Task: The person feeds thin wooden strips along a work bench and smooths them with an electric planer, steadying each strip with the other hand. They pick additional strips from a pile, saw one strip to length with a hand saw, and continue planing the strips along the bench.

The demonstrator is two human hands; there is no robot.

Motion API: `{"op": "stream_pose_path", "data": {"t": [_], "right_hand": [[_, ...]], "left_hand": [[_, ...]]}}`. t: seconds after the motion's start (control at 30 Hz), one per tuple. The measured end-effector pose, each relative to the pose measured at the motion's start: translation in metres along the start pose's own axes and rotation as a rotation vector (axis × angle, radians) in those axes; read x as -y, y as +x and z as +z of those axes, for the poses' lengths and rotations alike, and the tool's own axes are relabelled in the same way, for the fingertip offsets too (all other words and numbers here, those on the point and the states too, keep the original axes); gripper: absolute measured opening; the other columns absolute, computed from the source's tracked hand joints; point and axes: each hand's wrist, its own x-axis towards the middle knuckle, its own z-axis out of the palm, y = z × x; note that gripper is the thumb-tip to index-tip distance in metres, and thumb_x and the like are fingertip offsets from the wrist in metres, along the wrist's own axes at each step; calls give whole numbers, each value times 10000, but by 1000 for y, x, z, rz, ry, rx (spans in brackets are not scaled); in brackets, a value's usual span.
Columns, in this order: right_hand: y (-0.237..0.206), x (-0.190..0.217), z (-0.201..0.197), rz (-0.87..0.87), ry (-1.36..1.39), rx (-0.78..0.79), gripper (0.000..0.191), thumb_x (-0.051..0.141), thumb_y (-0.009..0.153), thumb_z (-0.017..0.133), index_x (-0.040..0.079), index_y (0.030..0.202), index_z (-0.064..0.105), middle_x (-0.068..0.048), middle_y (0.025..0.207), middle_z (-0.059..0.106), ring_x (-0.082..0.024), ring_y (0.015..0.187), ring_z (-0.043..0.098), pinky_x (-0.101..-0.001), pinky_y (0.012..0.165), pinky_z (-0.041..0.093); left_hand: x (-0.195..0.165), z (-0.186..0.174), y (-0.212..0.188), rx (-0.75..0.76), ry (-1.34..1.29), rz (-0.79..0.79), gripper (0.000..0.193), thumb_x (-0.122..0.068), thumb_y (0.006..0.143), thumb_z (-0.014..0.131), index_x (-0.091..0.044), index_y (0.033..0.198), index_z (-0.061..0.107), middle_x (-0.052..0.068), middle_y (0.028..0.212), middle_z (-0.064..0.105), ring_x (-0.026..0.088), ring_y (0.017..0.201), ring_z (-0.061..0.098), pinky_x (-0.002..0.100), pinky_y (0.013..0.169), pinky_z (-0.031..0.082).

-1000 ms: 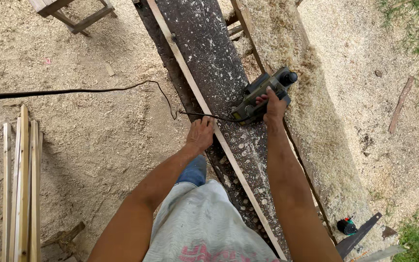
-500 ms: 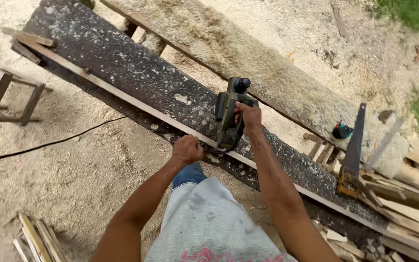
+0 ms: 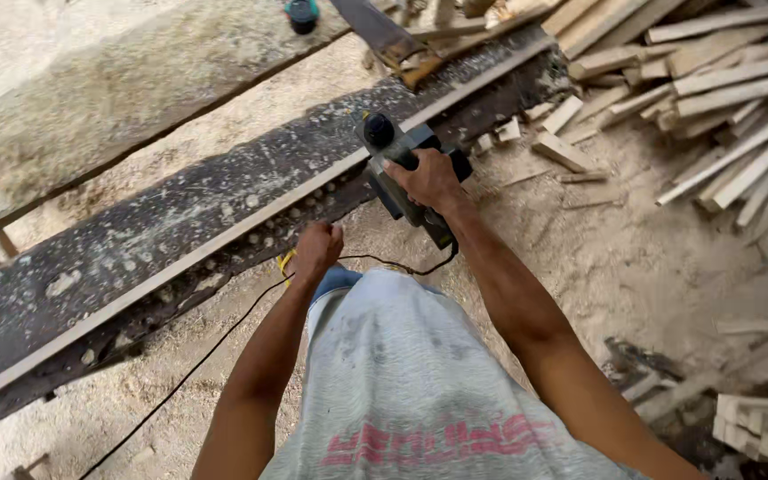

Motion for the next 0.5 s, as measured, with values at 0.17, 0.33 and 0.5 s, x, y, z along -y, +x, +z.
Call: {"op": "stream_pose_path", "data": {"t": [0.17, 0.33, 0.5], "right_hand": [[-46, -92, -74, 106, 109, -151, 598, 616, 895, 711, 26, 817, 768, -79, 617, 708, -183, 520, 692, -396, 532, 573], [-66, -158, -129, 343, 306, -211, 645, 652, 877, 674, 23, 734, 691, -81, 603, 680, -174, 457, 660, -369, 449, 554], [-35, -234, -162, 392, 279, -157, 684, 678, 862, 661, 6, 735, 690, -98, 595, 676, -188, 469, 667, -384, 480, 566]], "left_hand": [[-84, 57, 11, 150, 12, 78, 483, -474, 953, 596, -20, 905, 754, 260, 892, 729, 454, 870, 704, 542, 814, 550], [-148, 106, 58, 248, 42, 1, 523, -503, 971, 566, -31, 935, 789, 276, 918, 731, 449, 866, 718, 522, 839, 557], [-221, 158, 125, 209, -307, -93, 653, -579, 975, 550, 7, 860, 813, 230, 778, 739, 333, 721, 706, 432, 697, 550]]}}
